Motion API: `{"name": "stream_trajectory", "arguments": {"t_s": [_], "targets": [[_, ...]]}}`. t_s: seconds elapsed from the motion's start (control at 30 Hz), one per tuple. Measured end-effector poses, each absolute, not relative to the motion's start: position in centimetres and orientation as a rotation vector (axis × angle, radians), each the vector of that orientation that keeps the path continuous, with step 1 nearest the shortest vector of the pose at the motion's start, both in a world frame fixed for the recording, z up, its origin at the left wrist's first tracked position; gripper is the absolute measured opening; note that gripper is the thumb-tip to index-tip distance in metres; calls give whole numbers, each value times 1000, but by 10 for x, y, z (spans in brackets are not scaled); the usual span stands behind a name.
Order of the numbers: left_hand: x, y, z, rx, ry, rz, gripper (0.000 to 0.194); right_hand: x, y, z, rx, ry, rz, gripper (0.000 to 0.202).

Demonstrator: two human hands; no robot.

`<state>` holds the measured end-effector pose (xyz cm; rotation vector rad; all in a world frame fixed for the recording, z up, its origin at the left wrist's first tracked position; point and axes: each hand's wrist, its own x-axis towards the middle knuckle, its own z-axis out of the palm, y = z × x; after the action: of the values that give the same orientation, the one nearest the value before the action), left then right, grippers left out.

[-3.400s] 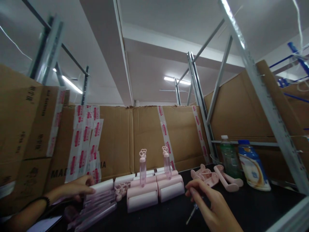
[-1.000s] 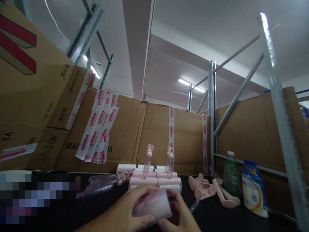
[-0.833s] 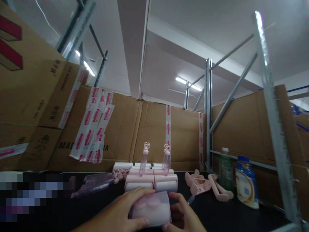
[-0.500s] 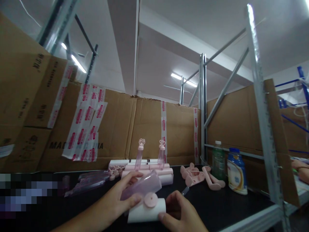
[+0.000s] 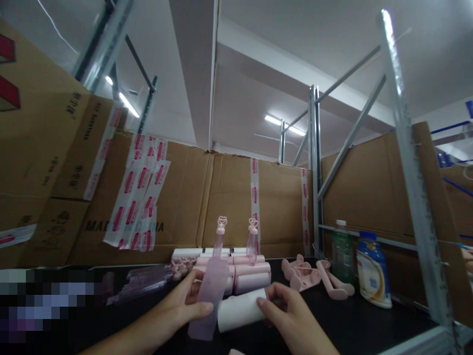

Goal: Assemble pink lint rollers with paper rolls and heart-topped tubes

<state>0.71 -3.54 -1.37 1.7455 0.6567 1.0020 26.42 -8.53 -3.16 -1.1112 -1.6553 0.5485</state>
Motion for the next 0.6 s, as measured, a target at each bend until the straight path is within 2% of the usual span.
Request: {"name": "stream_trajectory", "arguments": {"t_s": [0.33,0.6], "targets": [[4,-43,-1,1929,780,956,61,276,-62,30,-1106,-1722,126,25],[-3,-39,4,2149,767,1021,62,291,-33,20,-1238,-1781,-134,10]]}}
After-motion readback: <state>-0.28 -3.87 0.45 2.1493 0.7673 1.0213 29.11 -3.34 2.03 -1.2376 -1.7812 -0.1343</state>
